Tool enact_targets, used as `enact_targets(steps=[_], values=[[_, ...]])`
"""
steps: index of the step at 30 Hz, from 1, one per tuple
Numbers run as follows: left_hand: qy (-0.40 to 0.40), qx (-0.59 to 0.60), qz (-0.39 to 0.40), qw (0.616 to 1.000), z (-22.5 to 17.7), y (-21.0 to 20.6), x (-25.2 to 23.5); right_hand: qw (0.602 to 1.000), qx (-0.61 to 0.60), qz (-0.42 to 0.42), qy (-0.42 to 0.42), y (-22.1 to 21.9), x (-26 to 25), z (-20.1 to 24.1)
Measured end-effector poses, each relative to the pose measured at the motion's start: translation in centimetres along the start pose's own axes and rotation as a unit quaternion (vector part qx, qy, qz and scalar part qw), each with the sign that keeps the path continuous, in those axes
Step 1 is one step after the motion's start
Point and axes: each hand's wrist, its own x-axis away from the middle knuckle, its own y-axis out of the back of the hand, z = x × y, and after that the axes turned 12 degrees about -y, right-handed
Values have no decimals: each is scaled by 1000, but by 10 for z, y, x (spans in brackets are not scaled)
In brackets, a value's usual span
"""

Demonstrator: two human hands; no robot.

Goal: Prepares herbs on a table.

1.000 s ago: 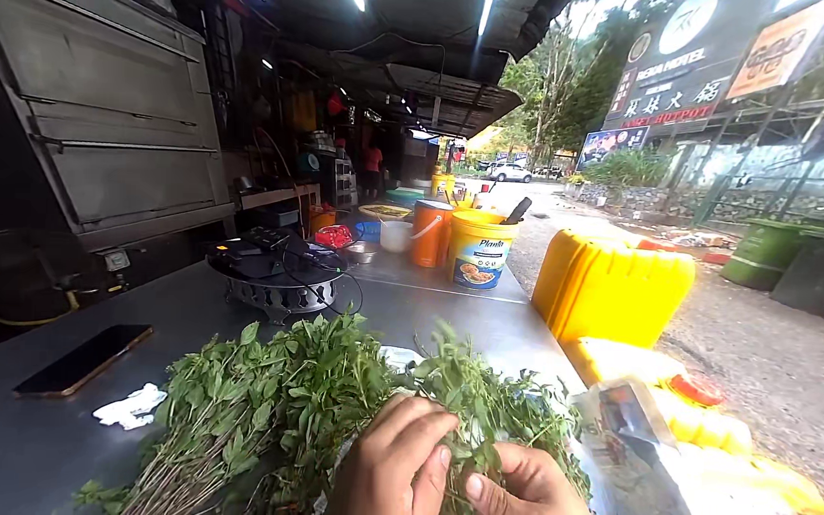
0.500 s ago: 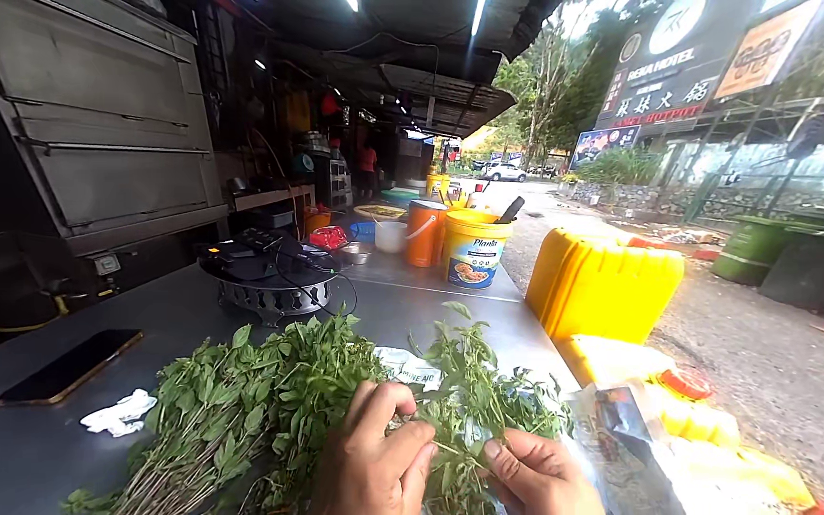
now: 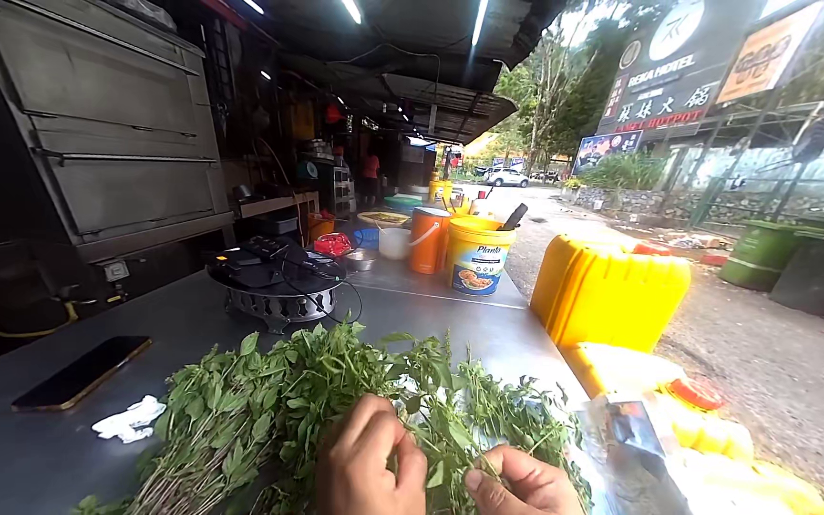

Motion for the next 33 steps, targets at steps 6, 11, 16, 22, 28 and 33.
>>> enact_targets(steps=[6,11,16,22,28,33], values=[[-22,0,-61,998,-1,-1,0,1000,-3,19,18,-7,3,-1],[-29,-82,-116,989,18,19,-15,1000,-16,-7,23,3,4,4],[28,181,-114,976,21,28,-22,995,-99,11,-26,16,0,11],[166,376,23,911,8,29,-19,975,-184,51,-110,20,-2,11],[148,280,72,946,6,8,-8,963,-194,112,-151,17,-4,7],[75,243,14,967,4,-4,0,960,-193,134,-154,16,-3,6]])
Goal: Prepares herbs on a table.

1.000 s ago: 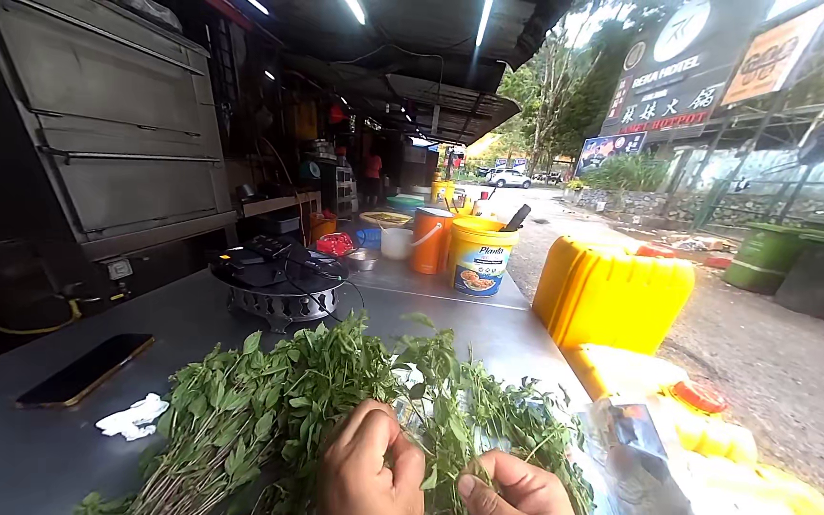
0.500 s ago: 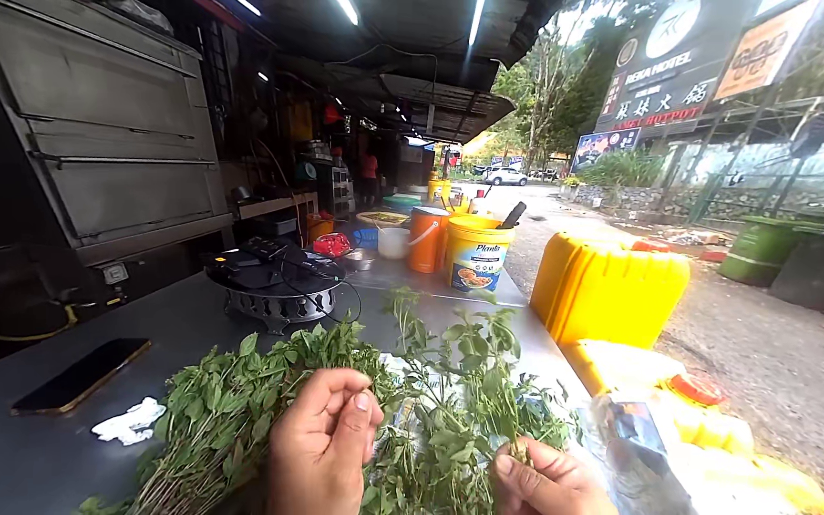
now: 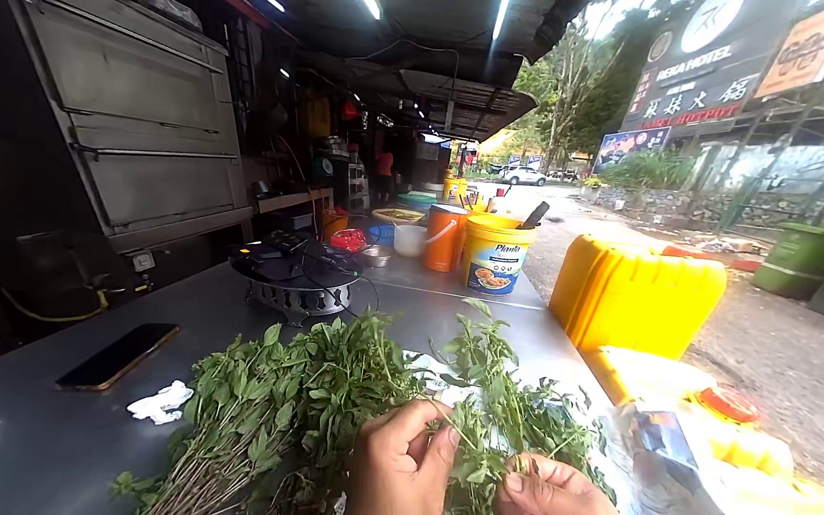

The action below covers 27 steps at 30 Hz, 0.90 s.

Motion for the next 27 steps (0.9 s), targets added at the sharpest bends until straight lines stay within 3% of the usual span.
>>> enact_targets(steps=[4,8,13,15,18,20,27], values=[[-43,-54,-1,998,1,1,0,1000,12,8,15,2,-1,-1],[-24,-146,-1,989,-4,6,-1,997,62,-32,43,-2,-1,-4],[-48,-176,-111,977,9,39,-20,992,41,-74,90,5,4,4],[-47,-109,-33,992,10,47,-21,993,13,-65,99,9,4,8],[22,-37,157,987,17,49,-18,995,-20,-28,96,18,2,9],[27,-48,193,980,20,47,-18,995,-33,-18,90,21,2,10],[-70,-9,-21,997,19,41,-19,997,-37,21,71,23,2,12]])
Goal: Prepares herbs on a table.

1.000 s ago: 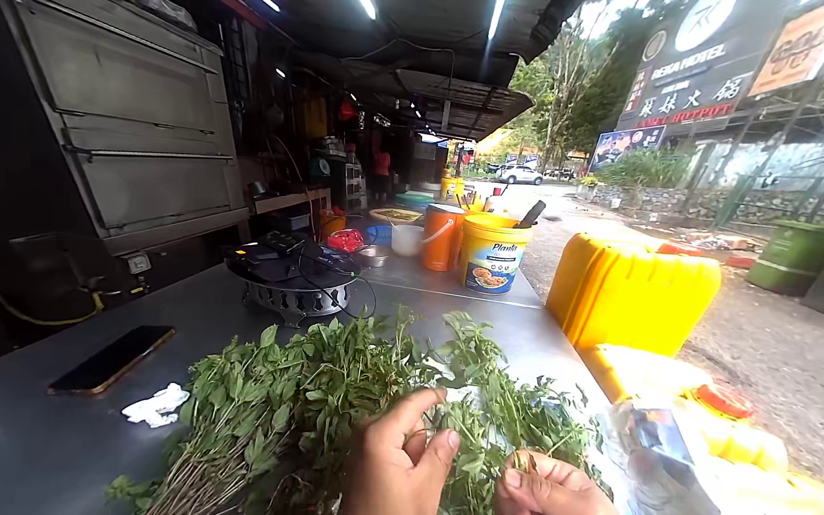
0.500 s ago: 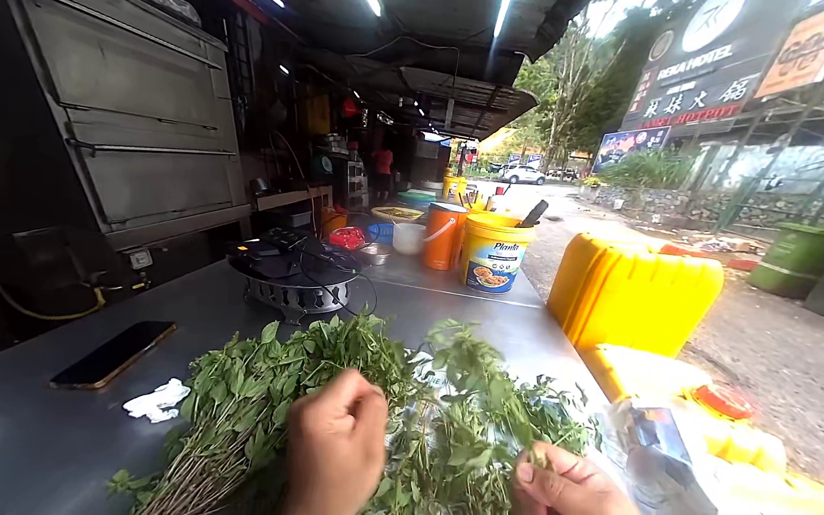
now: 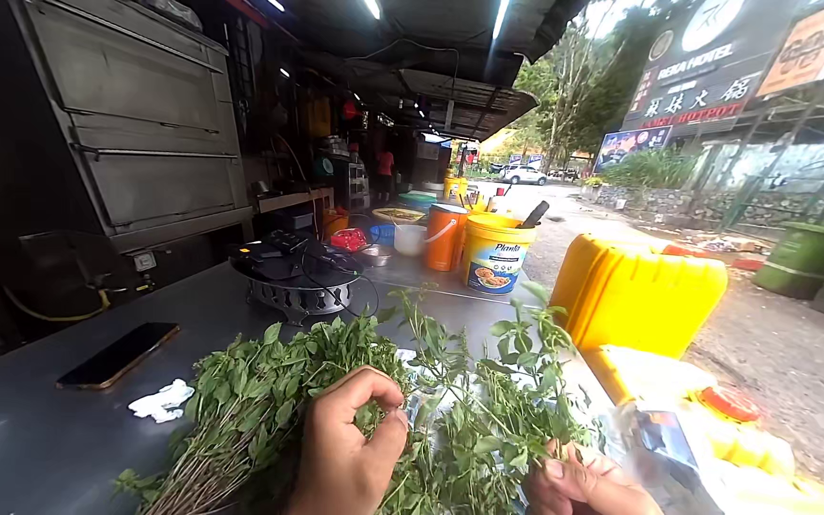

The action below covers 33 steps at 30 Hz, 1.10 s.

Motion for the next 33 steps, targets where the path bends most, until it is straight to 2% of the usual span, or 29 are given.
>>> enact_targets(steps=[8,13,17,23,25,27,30,33], values=[[-46,19,-82,995,-3,-4,2,999,20,29,-5,1,0,-1],[-70,-81,-11,994,-11,-13,7,999,43,8,2,-2,0,-3],[-66,-144,-5,987,-10,-23,13,997,77,-3,0,-6,-1,-6],[-58,-279,-61,957,-5,-13,5,988,123,-87,26,-14,0,-8],[-42,-257,-76,962,-4,-3,0,983,118,-132,42,-16,0,-7],[-29,-196,-26,980,-5,2,-1,979,109,-162,50,-16,-2,-8],[8,-147,100,984,-7,-2,4,977,111,-177,45,-16,-5,-11],[33,-74,137,987,-12,-14,9,980,105,-166,24,-21,-6,-17]])
